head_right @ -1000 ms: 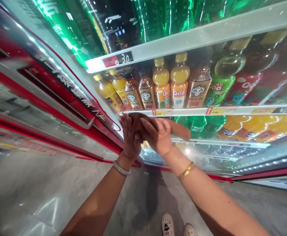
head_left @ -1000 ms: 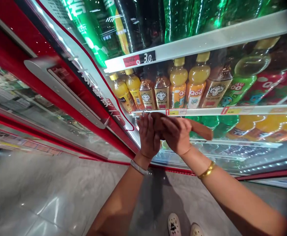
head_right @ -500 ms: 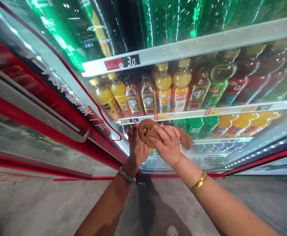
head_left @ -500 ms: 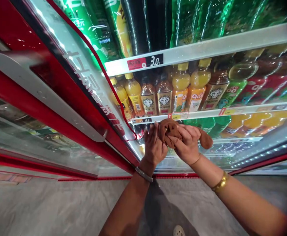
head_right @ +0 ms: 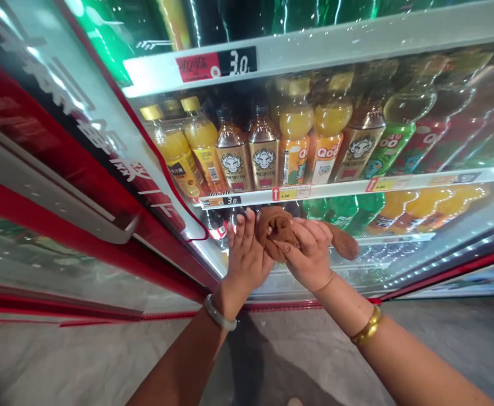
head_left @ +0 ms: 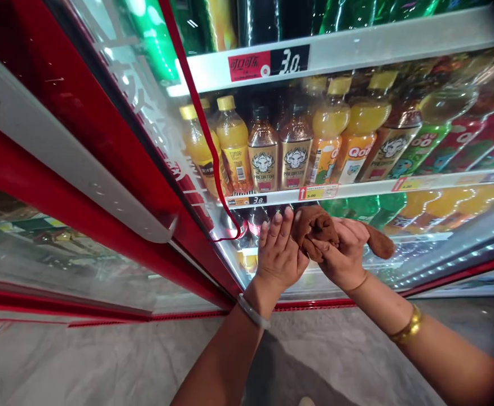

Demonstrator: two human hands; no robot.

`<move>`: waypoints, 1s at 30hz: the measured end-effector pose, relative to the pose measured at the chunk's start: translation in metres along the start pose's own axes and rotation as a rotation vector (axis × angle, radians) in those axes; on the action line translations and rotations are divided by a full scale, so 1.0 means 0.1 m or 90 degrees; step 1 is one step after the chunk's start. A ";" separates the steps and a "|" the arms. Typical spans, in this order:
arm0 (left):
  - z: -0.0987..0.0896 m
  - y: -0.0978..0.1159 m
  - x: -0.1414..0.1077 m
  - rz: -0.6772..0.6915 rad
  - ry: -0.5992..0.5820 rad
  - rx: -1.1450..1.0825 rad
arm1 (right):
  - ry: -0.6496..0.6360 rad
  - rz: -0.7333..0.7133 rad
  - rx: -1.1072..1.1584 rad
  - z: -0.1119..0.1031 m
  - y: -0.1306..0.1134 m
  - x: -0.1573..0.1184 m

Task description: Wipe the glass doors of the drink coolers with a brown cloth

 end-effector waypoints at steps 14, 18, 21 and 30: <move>0.02 0.08 -0.11 0.004 -0.062 0.042 | -0.056 -0.044 0.028 -0.15 0.08 -0.02; 0.16 0.31 -0.15 -0.013 -0.034 0.049 | -0.010 -0.001 0.033 -0.19 0.11 -0.20; 0.31 0.40 -0.26 -0.026 0.000 0.040 | 0.003 0.081 0.063 -0.13 0.10 -0.33; 0.47 0.20 -0.21 -0.027 0.131 0.139 | 0.001 -0.026 0.164 -0.13 0.55 -0.28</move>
Point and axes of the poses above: each hand's wrist, its own x-axis towards the middle knuckle, its own z-axis out of the palm, y = z × x, the point moved 5 cm from there along x, towards the middle knuckle, and after that the axes turned 2 degrees about -y, right-handed, at the moved point
